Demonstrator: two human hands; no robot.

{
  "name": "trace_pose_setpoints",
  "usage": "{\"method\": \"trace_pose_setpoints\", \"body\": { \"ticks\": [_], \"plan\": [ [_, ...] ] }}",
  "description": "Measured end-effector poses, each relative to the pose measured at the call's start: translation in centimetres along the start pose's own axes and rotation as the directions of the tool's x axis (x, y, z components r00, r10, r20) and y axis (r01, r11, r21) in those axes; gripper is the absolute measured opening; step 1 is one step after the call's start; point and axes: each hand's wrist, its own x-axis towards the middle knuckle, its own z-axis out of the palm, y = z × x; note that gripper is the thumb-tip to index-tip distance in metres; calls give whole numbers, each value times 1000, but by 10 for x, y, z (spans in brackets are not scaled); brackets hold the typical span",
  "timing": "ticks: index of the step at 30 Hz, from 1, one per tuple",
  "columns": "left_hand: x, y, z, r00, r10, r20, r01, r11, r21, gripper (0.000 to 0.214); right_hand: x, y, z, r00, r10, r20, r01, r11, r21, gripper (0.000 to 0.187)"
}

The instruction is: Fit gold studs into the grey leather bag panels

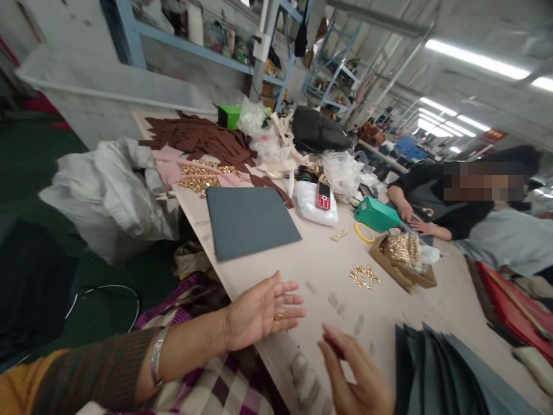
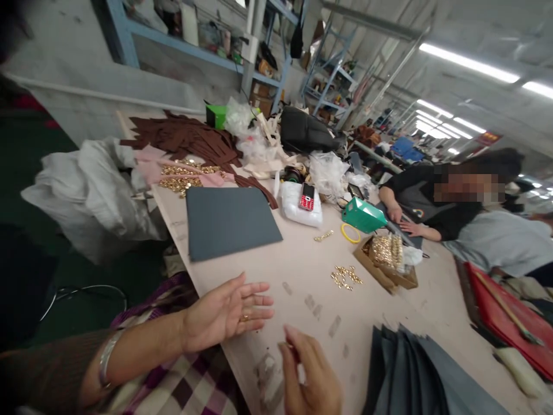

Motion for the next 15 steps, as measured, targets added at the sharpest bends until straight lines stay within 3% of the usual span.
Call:
{"method": "trace_pose_setpoints", "body": {
  "ticks": [2, 4, 8, 10, 12, 15],
  "plan": [
    [-4, 2, -3, 1000, 23, 10, -23, 1000, 17, 58, 18, -23, 39, 946, -285, 157, 277, 958, 67, 29],
    [-8, 6, -10, 998, 65, 23, -66, 997, 28, 57, 31, -35, 69, 870, -447, 208, 434, 894, 110, 31],
    [-18, 16, -30, 987, 159, 26, -159, 987, -17, 58, 48, -36, 105, 727, -620, 295, 592, 784, 187, 26],
    [-26, 22, -39, 976, 216, -13, -216, 976, -14, 59, 59, -38, 114, 684, -649, 333, 611, 759, 225, 24],
    [-36, 28, -46, 941, 315, -124, -312, 949, 37, 57, 76, -43, 121, 702, -625, 342, 582, 780, 230, 23],
    [-52, 35, -56, 814, 458, -357, -428, 889, 165, 49, 114, -50, 138, 814, -522, 254, 504, 853, 137, 19]
  ]
}}
